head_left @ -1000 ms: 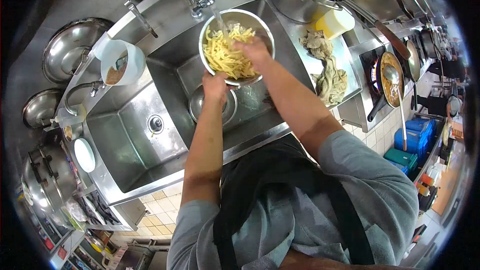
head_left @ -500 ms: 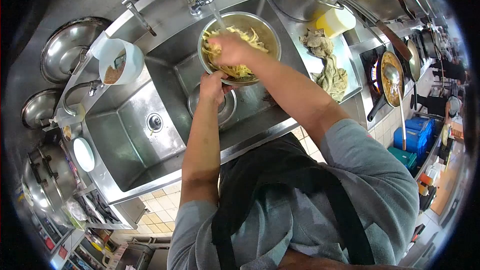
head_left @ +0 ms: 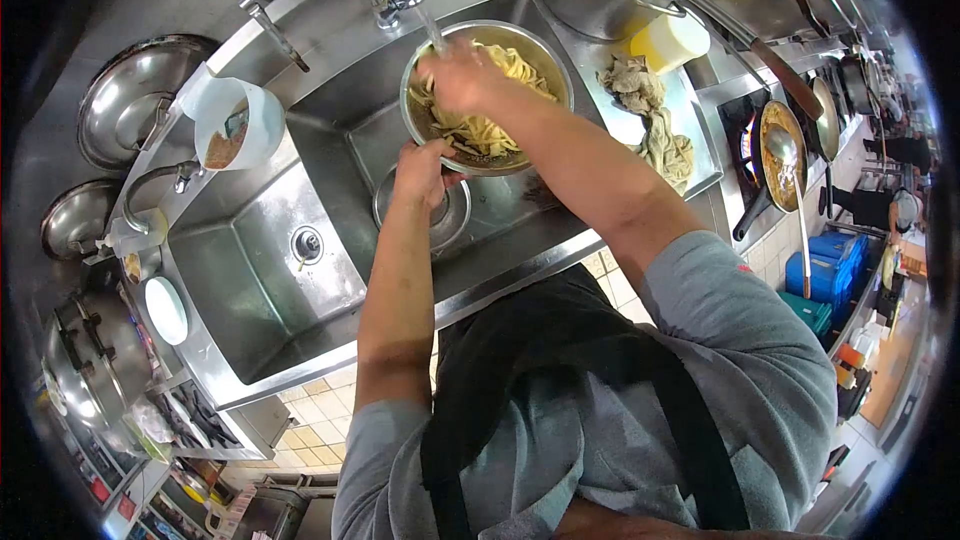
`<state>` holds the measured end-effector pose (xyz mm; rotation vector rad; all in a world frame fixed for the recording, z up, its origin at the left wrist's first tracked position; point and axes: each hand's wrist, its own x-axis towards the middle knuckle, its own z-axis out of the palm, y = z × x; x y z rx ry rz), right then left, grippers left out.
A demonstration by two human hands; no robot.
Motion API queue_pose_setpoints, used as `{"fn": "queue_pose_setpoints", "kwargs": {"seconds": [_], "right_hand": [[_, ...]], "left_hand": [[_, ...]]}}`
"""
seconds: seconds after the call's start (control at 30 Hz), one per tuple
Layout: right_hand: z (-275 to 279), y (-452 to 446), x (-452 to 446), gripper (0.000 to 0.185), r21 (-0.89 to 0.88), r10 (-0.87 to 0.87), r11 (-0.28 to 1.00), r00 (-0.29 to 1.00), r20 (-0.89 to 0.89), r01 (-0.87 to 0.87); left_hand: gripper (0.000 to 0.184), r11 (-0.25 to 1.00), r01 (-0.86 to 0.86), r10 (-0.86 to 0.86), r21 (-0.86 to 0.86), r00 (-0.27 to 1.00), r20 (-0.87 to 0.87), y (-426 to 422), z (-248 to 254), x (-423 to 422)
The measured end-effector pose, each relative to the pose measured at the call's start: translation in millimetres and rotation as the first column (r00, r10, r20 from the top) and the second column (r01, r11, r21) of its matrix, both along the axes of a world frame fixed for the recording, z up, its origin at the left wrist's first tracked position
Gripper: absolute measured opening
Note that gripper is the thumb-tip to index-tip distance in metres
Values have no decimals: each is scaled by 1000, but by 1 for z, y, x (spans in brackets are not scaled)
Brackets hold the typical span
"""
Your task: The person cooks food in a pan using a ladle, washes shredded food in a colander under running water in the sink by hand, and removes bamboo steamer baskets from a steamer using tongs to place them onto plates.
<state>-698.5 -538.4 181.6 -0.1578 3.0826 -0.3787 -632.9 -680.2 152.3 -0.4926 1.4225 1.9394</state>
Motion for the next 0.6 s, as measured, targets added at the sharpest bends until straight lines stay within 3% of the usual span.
{"fn": "queue_pose_setpoints", "kwargs": {"seconds": [0.07,0.1,0.13,0.2,0.23,0.27,0.3,0.33,0.37,0.4,0.47,0.53,0.6], "right_hand": [[-3,-7,11,32,129,388,897,892,233,-423],[1,-8,16,30,124,456,841,812,365,-527],[3,-6,22,30,125,456,840,811,367,-528],[6,9,35,19,-71,390,920,887,248,-385],[-35,26,31,41,-115,323,937,943,-76,-330],[-36,29,32,41,-113,326,936,942,-74,-333],[-34,31,33,57,-255,2,967,997,-77,-22],[-33,33,34,74,-385,-322,878,946,-35,285],[-31,34,30,91,-430,-312,830,935,172,356],[-31,31,28,91,-429,-316,828,933,171,359],[-30,19,22,86,-441,-284,771,868,407,459],[-17,16,16,82,-443,-253,775,863,437,451],[-8,20,13,73,-468,46,855,867,497,223]], "left_hand": [[29,1000,-19,20,3,1000,-7,1,6,-3],[28,999,-42,42,7,999,-9,1,8,-3],[28,999,-43,44,9,999,-8,-1,4,-4],[29,997,-66,68,46,997,-29,-9,-7,-6],[29,996,-69,70,49,997,-27,-9,-8,-5],[31,990,-126,128,59,992,-20,-9,-8,-5],[32,981,-180,181,68,983,-13,-9,-5,-4],[32,982,-176,177,69,984,-13,-5,-3,-3],[35,988,-148,149,41,989,-23,-1,0,-2],[37,993,-120,120,11,992,-33,3,3,-1],[39,996,-92,93,21,995,-37,9,-9,3],[40,998,-48,49,40,998,-35,16,-8,3],[43,993,-80,80,87,997,-1,8,-2,8]]}}
